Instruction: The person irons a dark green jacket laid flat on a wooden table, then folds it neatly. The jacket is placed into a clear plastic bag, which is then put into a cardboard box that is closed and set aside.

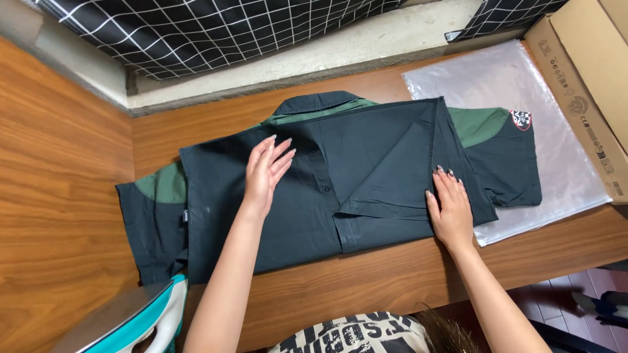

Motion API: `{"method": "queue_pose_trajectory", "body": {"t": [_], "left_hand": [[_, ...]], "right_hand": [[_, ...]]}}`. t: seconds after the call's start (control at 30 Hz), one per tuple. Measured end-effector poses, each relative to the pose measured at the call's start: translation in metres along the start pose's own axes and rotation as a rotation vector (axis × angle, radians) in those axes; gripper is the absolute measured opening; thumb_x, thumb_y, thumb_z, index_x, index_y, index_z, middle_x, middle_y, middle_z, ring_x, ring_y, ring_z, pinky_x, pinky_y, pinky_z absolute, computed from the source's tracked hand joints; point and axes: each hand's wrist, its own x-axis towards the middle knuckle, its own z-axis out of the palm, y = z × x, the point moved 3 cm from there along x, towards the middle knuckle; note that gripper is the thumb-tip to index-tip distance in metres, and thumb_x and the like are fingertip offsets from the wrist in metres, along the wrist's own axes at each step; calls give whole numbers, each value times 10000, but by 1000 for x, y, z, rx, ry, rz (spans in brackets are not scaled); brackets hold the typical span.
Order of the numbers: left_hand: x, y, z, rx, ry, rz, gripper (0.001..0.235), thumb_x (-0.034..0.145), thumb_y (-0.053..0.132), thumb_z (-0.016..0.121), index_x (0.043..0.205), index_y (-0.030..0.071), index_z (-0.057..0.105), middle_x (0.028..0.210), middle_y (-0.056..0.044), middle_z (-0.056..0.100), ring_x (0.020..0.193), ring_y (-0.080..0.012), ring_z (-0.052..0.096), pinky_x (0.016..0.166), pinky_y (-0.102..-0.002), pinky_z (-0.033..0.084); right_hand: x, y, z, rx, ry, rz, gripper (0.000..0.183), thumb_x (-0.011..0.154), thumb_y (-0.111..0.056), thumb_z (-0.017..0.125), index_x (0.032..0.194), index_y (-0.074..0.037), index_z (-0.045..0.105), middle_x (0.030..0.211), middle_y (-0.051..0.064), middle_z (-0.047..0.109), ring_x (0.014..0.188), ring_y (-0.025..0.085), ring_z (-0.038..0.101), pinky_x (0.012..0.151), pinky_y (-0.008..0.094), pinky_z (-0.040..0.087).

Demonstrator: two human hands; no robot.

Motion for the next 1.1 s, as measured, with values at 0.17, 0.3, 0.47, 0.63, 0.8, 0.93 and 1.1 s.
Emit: {"method": "queue_pose_trajectory", "body": {"t": [0.17,0.3,0.47,0.63,0.8,0.93,1.1], "left_hand": [[11,-43,11,365,-50,178,615,1185,296,671,1721,46,504,1711,-357,560,1604,-578,484,1367,-708,330],[-2,-93,2,1233,-133,407,543,1214,458,614,1723,269,607,1766,-84,591,1685,-357,464,1411,-675,195],[-15,-103,13,1545,-204,492,605,1220,483,573,1765,224,541,1872,-174,417,1756,-413,304,1387,-764,45],[8,-120,8,1606,-132,628,697,1208,619,527,1813,281,461,1918,-190,313,1778,-411,259,1390,-781,41],[27,-124,-4,1705,28,720,663,1248,627,426,1819,292,450,1908,-120,373,1774,-329,299,1408,-742,46],[23,-122,1,1696,54,697,597,1281,551,378,1802,278,478,1908,-88,384,1773,-302,302,1420,-726,45],[21,-117,1,1678,64,721,554,1283,437,360,1796,264,478,1897,-79,408,1764,-283,333,1433,-711,87]], "right_hand": [[1,4,-1,9,-10,-4,528,1207,-308,673,1684,-82,652,1710,141,651,1609,348,579,1399,506,385],[7,21,2,138,18,40,513,1192,-279,725,1670,-100,676,1559,113,738,1445,349,690,1276,510,504],[13,37,8,396,-77,494,537,1158,-273,838,1628,-93,651,1275,156,784,1002,313,799,829,414,659],[9,62,24,801,-284,994,700,1113,-402,883,1581,32,593,1056,102,669,829,167,726,690,261,600],[68,-2,-27,920,-564,1093,429,1059,-456,867,1122,-39,787,670,-83,364,508,71,427,538,214,334],[131,-56,-11,1069,-478,1129,1083,992,-519,916,1776,-30,351,1277,232,750,1041,268,776,937,557,604],[200,-142,6,1564,-620,766,620,1204,-544,479,1633,-129,645,1653,154,707,1442,309,729,1215,485,585]]}}
